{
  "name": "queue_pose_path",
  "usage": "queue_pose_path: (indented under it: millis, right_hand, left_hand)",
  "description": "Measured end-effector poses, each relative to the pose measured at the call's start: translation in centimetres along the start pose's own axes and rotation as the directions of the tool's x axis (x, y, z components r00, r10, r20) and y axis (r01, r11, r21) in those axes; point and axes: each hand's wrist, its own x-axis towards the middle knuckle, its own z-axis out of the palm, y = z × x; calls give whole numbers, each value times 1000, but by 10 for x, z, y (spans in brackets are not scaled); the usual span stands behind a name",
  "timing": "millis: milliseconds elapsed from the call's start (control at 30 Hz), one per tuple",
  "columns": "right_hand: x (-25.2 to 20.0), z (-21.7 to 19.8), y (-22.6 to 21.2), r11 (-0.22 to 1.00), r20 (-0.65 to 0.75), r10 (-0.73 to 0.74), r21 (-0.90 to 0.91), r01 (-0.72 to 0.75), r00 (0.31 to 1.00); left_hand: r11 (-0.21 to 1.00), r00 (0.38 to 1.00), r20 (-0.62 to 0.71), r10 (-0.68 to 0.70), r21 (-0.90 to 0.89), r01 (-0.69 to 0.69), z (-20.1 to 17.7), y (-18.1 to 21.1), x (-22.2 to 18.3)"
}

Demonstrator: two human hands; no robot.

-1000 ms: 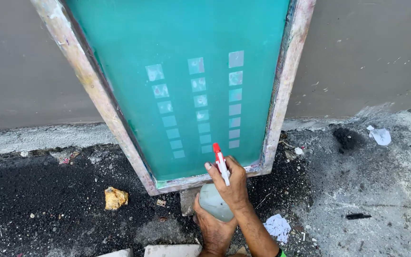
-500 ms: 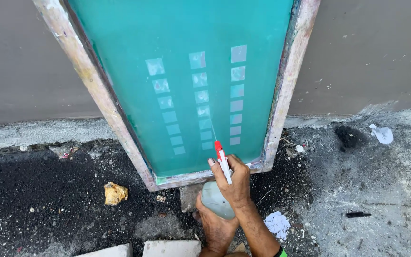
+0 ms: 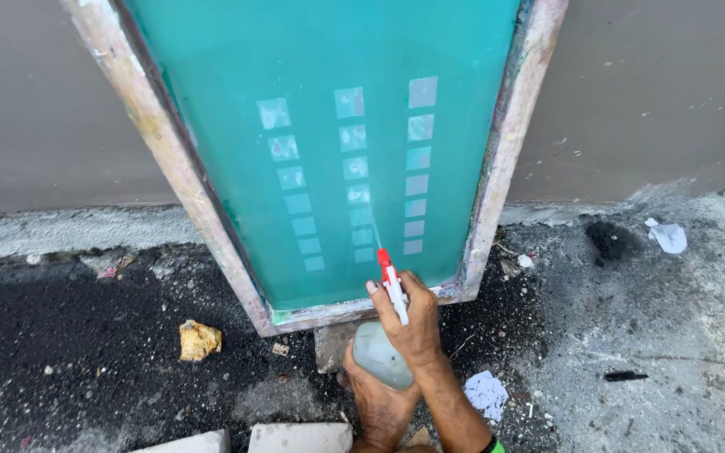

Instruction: Spraying cleaning solution onto a screen printing frame and flipping it to spray the other side

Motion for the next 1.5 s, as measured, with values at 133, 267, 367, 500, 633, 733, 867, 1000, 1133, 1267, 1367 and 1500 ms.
queue_pose_path:
  millis: [133,267,367,500,633,733,867,1000,1133,1267,1367,1500]
  right_hand:
    - [0,-1,-3,993,-22,38,116,-36,999]
    - [-3,-10,7,995,-98,91,54,-86,991]
    - [-8,-22,20,988,-213,152,71,-140,965]
    - [-2,-37,8,969,-95,150,212,-127,984]
    - [-1,-36,8,990,-165,138,60,-130,977]
    - [7,-37,8,989,-106,131,78,-123,986]
    - [8,-42,3,999,-141,18,-38,-24,990]
    - [7,-46,3,992,-150,87,101,-72,985]
    - [9,-43,2,999,-106,24,24,-22,994]
    - [12,-42,8,989,-60,142,59,-138,988]
    - [12,-44,5,999,-74,37,-27,-39,997]
    - [9,-41,9,999,-166,43,-13,-46,985]
  left_hand:
    - [998,1000,12,15,59,-15,-1,-3,4]
    - [992,987,130,-92,100,79,-6,10,3]
    - [981,984,112,139,119,-152,6,5,2]
    - [978,976,96,195,50,-200,10,12,0]
    - [991,990,86,109,72,-115,18,10,-7]
    - [994,994,71,86,64,-90,20,16,-7]
    - [996,994,66,86,24,-88,24,20,-6]
    - [993,992,43,117,24,-118,27,23,-3]
    - [995,994,56,93,40,-95,27,20,-7]
    - [998,998,42,57,28,-58,30,19,-10]
    - [998,997,41,61,24,-62,29,20,-9]
    - [1000,997,68,20,7,-20,28,25,-5]
